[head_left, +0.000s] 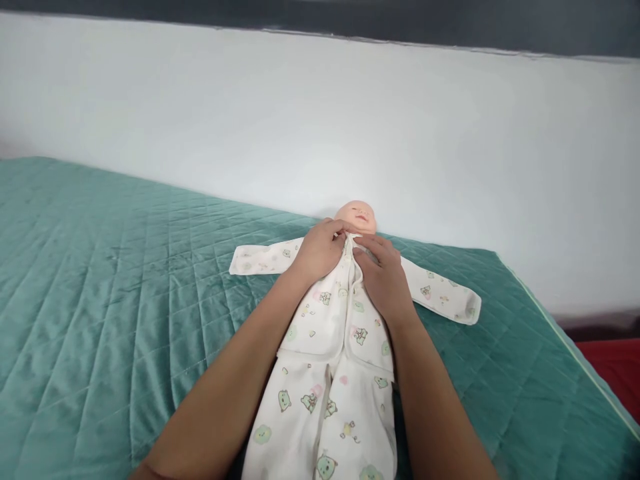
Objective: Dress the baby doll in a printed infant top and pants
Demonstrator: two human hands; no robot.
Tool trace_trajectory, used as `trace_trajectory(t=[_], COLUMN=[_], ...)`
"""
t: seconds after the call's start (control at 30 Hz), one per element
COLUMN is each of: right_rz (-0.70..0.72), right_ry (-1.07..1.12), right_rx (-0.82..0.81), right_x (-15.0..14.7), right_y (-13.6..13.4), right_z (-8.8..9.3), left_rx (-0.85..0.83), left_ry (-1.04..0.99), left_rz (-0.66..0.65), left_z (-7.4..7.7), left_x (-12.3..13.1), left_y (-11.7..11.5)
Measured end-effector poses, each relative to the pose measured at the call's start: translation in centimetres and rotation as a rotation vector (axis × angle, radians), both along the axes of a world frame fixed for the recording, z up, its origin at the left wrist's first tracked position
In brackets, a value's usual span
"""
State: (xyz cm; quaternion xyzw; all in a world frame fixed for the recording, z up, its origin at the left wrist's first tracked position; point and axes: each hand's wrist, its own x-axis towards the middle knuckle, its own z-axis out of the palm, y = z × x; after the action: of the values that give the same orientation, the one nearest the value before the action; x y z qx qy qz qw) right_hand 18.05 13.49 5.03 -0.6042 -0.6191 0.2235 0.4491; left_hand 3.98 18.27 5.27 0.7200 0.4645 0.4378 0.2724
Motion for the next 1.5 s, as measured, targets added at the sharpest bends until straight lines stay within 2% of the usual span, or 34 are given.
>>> trace_trajectory(t=[0.27,0.47,0.63,0.8,1.0,1.13,1.33,1.5], right_rz=[0.015,0.005,-0.095,-0.072,-0.059,-0.079,-0.039,0.006], right_ry=[0.003,0.004,0.008,-0.098,-0.113,0.042,0.313,0.403], right_rx=[0.048,0.114,0.205,0.098,0.059,0.045,0.025,0.023], right_x=[0.3,0.6,-0.3,-1.2,-1.2,-0.9,-0.4,-0.2], right_y=[0.1,-0.6,-2.9,-4.4,-4.4,-4.3,-4.3,-4.4], right_z=[0.2,0.1,0.3,0.7,0.6,0.2,-0.4,-0.7], left_rx=[-0.014,0.029,-0.031,-0.058,-0.066,-0.052,-0.029,-0.045], left_ry=[-0.098,-0.243,-0.264,-0.250,-0.130,-0.093,-0.083,-0.187], left_rz=[0.053,0.127,0.097,-0.006,-0.026,-0.050,-0.006,-0.002], left_z=[0.4,0.5,0.0,-0.3,0.0,0.2,0.3,0.9], left_x=[0.0,-0.1,-0.5,-1.1,-1.3,-1.4,-0.9,0.0], left_y=[-0.8,-4.0,-6.2,-6.3,-5.8,-5.8,-6.2,-6.6])
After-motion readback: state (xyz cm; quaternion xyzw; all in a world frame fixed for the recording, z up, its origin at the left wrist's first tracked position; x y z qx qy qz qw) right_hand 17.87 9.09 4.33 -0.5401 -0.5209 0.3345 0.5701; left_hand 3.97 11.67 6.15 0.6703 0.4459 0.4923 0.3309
